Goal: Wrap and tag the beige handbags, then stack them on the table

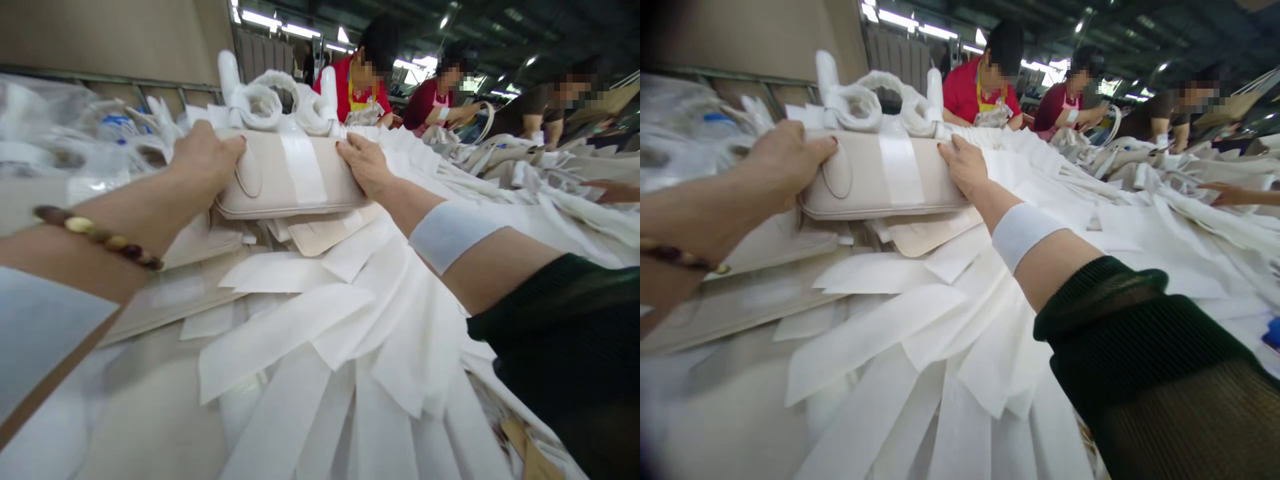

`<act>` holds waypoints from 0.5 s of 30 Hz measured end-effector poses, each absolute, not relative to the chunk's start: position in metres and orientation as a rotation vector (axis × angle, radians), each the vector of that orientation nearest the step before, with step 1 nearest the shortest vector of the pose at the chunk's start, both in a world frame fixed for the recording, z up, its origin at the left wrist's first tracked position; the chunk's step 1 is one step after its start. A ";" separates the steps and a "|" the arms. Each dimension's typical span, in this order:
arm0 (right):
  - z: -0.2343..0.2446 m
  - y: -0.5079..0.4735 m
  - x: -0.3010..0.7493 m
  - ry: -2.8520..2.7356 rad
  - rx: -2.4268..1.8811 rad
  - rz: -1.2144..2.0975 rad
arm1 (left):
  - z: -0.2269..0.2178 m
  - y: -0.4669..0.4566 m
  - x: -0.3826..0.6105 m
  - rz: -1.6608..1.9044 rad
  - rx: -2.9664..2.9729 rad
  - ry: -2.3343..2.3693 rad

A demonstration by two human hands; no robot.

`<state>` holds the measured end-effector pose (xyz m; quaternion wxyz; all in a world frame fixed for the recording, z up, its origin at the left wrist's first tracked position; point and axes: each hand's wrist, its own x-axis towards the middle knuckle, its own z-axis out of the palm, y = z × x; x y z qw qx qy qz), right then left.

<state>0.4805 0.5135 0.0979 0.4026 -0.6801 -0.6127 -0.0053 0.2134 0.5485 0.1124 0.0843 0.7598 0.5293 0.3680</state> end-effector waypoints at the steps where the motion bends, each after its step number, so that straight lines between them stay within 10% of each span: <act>1: 0.104 0.502 0.480 -1.560 -1.724 -0.015 | 0.114 0.542 0.217 1.098 2.202 1.657; 8: 0.105 0.358 0.501 -1.378 -1.901 0.001 | 0.129 0.457 0.214 1.216 2.286 1.769; 15: 0.044 0.262 0.489 -0.826 -2.278 0.381 | 0.018 0.362 0.192 0.912 2.941 1.028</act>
